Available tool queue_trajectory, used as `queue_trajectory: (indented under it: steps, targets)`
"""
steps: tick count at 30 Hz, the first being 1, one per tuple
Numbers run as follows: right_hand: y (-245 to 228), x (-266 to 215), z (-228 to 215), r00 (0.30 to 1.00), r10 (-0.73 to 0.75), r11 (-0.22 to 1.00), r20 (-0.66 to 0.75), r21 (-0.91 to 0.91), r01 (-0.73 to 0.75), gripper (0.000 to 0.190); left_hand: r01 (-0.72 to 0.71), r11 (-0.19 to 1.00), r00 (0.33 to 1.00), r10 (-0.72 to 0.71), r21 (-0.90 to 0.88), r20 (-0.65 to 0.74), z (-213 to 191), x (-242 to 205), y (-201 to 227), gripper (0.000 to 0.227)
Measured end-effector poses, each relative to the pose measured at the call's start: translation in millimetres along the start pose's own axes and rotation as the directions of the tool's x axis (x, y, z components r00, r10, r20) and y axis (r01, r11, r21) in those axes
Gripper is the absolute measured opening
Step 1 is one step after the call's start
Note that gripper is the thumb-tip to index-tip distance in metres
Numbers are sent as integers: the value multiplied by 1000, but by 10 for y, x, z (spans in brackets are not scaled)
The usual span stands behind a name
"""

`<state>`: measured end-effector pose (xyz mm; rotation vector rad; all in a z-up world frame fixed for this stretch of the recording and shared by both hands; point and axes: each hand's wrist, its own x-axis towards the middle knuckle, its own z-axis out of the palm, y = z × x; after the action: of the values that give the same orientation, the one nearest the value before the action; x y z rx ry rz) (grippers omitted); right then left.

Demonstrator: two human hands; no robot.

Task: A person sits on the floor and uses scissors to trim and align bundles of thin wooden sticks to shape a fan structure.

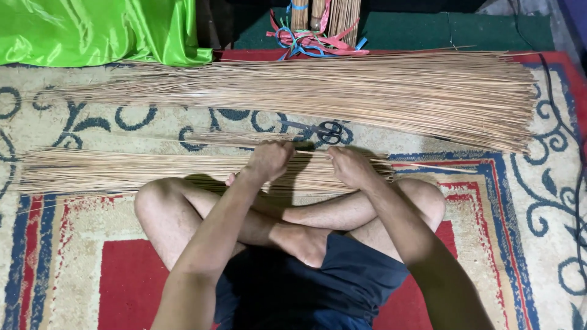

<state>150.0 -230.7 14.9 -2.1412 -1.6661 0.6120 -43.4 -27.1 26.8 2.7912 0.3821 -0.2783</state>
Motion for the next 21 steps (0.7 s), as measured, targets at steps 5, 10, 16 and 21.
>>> queue_trajectory:
  steps: [5,10,16,21]
  targets:
    - [482,-264,-231,998,68,997,4,-37,-67,18,33,999,992,-33,-4,-123,132,-136,-539,24]
    - [377,-165,-131,996,90,996,23,-25,-89,22,75,997,984,-70,24,-161,335,-9,-438,21]
    - [-184,149,151,1000,-13,996,27,94,10,21,-19,998,989,27,55,-147,470,246,67,16]
    - [-254,109,125,1000,6,997,16,81,-7,20,-95,992,965,112,85,-236,558,316,88,18]
